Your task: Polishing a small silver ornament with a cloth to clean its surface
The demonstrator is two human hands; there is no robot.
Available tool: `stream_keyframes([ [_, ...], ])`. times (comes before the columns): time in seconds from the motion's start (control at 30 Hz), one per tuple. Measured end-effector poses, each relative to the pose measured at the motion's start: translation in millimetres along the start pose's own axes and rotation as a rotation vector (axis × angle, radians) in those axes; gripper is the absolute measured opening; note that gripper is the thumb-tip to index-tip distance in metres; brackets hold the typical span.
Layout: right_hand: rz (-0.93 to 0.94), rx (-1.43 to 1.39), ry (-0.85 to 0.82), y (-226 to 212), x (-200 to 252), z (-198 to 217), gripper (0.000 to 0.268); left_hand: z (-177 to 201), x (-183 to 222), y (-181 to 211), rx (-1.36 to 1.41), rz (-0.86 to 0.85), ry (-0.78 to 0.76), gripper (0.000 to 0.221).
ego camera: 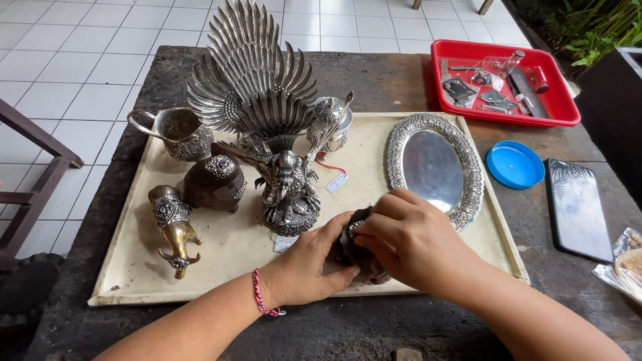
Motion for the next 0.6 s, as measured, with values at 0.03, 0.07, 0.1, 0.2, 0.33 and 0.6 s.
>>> stream_keyframes([
  [0.03,0.03,-0.081,0.064,-1,-2,2,0.009,0,0,-1,-0.007,0.019,-0.002,0.075],
  [0.07,0.031,-0.078,0.068,-1,-2,3,0.009,0,0,0,-0.01,0.016,-0.003,0.075],
  [0.1,0.046,-0.047,0.056,-3,-2,3,0.01,0,0,1,0.002,0.021,-0.003,0.075],
  [0.2,0.037,0.021,-0.011,-2,2,7,0.014,0,0,0,0.009,0.019,-0.001,0.075],
  [0.33,0.033,0.033,-0.008,-1,2,7,0.015,0,0,-2,-0.006,0.01,0.0,0.078],
  [0.6,0.097,0.081,0.069,-15,-1,4,0.026,2,-1,2,-0.01,-0.008,-0.001,0.074],
])
Point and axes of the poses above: each hand's wrist, its own x-axis away from the middle knuckle, its own z-axis out of the back of the hand, y = z × x, the point moved 9 cm from there along -x, towards the middle knuckle, and after that the axes turned 9 degrees about -z, right-handed, at the moved point
